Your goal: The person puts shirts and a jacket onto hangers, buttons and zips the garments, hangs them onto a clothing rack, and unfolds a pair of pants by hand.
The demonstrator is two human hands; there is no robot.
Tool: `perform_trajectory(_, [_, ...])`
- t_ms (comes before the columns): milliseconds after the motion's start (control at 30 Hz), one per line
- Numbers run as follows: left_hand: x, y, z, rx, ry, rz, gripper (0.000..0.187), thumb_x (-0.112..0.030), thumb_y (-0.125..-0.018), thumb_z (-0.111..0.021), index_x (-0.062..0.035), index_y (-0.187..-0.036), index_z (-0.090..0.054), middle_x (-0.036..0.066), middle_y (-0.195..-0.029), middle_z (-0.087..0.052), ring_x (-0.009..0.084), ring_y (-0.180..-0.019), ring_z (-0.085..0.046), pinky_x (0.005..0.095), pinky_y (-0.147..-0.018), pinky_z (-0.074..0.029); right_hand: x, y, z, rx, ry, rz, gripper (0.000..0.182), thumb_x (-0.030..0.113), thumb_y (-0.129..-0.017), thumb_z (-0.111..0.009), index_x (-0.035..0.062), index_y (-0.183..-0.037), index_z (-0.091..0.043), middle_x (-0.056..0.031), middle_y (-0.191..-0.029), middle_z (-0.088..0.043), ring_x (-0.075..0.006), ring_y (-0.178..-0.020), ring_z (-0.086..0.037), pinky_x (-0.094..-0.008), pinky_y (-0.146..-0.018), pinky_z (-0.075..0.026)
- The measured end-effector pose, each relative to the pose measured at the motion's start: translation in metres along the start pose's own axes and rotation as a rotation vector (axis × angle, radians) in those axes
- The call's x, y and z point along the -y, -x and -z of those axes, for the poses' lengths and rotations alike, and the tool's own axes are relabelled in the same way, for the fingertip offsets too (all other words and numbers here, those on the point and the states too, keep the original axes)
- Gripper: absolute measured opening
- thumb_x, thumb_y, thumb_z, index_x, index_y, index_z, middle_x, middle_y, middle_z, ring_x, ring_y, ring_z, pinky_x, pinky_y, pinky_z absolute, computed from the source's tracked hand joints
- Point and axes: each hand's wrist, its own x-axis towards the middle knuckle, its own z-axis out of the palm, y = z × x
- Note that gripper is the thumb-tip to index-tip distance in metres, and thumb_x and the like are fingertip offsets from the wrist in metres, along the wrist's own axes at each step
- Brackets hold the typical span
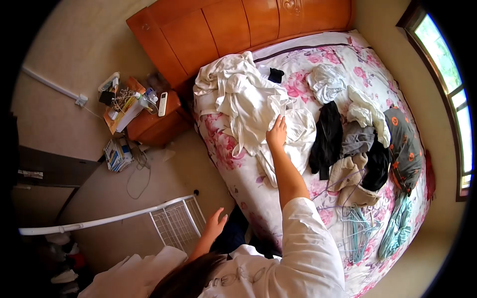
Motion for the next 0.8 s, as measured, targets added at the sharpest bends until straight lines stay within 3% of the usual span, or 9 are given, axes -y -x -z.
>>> perform_trajectory(67, [0.008, 0.005, 0.002, 0.0, -0.023, 0.042, 0.037, -0.025, -0.081, -0.055, 0.0, -0.108, -0.052, 0.019, -0.107, -0.055, 0.0327, -0.101, -0.051, 0.0359, -0.086, -0.04, -0.012, -0.033, -0.028, 0.019, 0.17, 0.047, 0.079, 0.008, -0.064, -0.064, 0.0063, -0.131, -0.023, -0.0187, -0.132, -0.03, -0.0342, -0.113, -0.04, -0.0383, -0.085, -0.043])
perform_trajectory(167, [0.026, 0.011, -0.001, -0.009, -0.025, 0.085, 0.034, -0.024, -0.081, -0.056, 0.0006, -0.104, -0.055, 0.019, -0.103, -0.057, 0.033, -0.097, -0.053, 0.0366, -0.084, -0.042, -0.005, -0.055, -0.017, 0.179, 0.095, -0.069, 0.063, 0.005, -0.072, -0.052, 0.0155, -0.129, -0.029, -0.0084, -0.132, -0.032, -0.0298, -0.103, -0.049, -0.0401, -0.076, -0.047])
perform_trajectory(200, [0.03, 0.011, -0.001, -0.009, -0.021, 0.096, 0.033, -0.024, -0.08, -0.056, 0.0006, -0.103, -0.055, 0.019, -0.102, -0.057, 0.033, -0.097, -0.053, 0.0366, -0.084, -0.042, -0.009, -0.06, -0.017, 0.129, 0.09, -0.017, 0.046, 0.005, -0.074, -0.049, 0.0132, -0.119, -0.043, -0.0093, -0.123, -0.043, -0.0293, -0.093, -0.054, -0.0399, -0.072, -0.047])
perform_trajectory(267, [0.037, 0.008, -0.002, 0.001, 0.015, 0.115, 0.034, -0.026, -0.081, -0.055, 0.0, -0.103, -0.055, 0.018, -0.102, -0.057, 0.0329, -0.097, -0.053, 0.0362, -0.084, -0.042, -0.02, -0.069, -0.012, 0.261, 0.13, 0.069, 0.029, 0.007, -0.077, -0.046, 0.0085, -0.104, -0.055, -0.0107, -0.105, -0.055, -0.0304, -0.085, -0.057, -0.0397, -0.069, -0.046])
perform_trajectory(333, [0.029, -0.002, -0.001, 0.008, 0.083, 0.15, 0.034, -0.027, -0.082, -0.055, -0.0001, -0.103, -0.055, 0.019, -0.102, -0.057, 0.0328, -0.098, -0.053, 0.036, -0.084, -0.042, -0.023, -0.06, -0.003, 0.026, -0.06, 0.046, 0.022, 0.007, -0.077, -0.047, 0.0051, -0.096, -0.058, -0.0127, -0.092, -0.059, -0.0303, -0.08, -0.058, -0.0376, -0.068, -0.045])
perform_trajectory(367, [0.024, -0.007, 0.001, 0.016, 0.077, 0.161, 0.034, -0.028, -0.083, -0.054, -0.0003, -0.102, -0.055, 0.019, -0.103, -0.057, 0.0327, -0.099, -0.053, 0.0358, -0.084, -0.041, -0.025, -0.054, 0.004, -0.097, -0.155, 0.035, 0.02, 0.007, -0.077, -0.048, 0.0034, -0.092, -0.06, -0.0136, -0.085, -0.06, -0.0303, -0.077, -0.058, -0.0366, -0.068, -0.045])
perform_trajectory(533, [0.0, -0.039, 0.007, 0.06, 0.079, 0.168, 0.04, -0.032, -0.085, -0.05, -0.0023, -0.111, -0.051, 0.017, -0.117, -0.05, 0.0307, -0.109, -0.047, 0.0352, -0.09, -0.038, -0.058, 0.008, 0.054, -0.244, -0.536, -0.117, 0.014, 0.005, -0.076, -0.053, -0.001, -0.087, -0.058, -0.017, -0.075, -0.059, -0.0277, -0.069, -0.058, -0.0334, -0.063, -0.044])
perform_trajectory(700, [-0.029, -0.044, 0.003, 0.037, 0.039, 0.019, 0.037, -0.029, -0.083, -0.053, -0.0026, -0.11, -0.052, 0.016, -0.111, -0.054, 0.0305, -0.106, -0.049, 0.0347, -0.089, -0.038, -0.091, 0.102, 0.112, -0.204, -0.741, -0.249, 0.012, 0.006, -0.08, -0.054, -0.004, -0.087, -0.056, -0.0067, -0.065, -0.057, -0.0107, -0.059, -0.055, -0.0241, -0.054, -0.044])
perform_trajectory(800, [-0.04, -0.037, -0.005, 0.012, 0.002, -0.051, 0.036, -0.027, -0.082, -0.055, -0.0035, -0.109, -0.053, 0.017, -0.106, -0.056, 0.0311, -0.1, -0.052, 0.0357, -0.085, -0.041, -0.093, 0.142, 0.173, -0.184, -0.897, -0.37, 0.012, 0.006, -0.082, -0.053, -0.0034, -0.088, -0.057, -0.0031, -0.067, -0.058, -0.008, -0.058, -0.054, -0.0211, -0.055, -0.045])
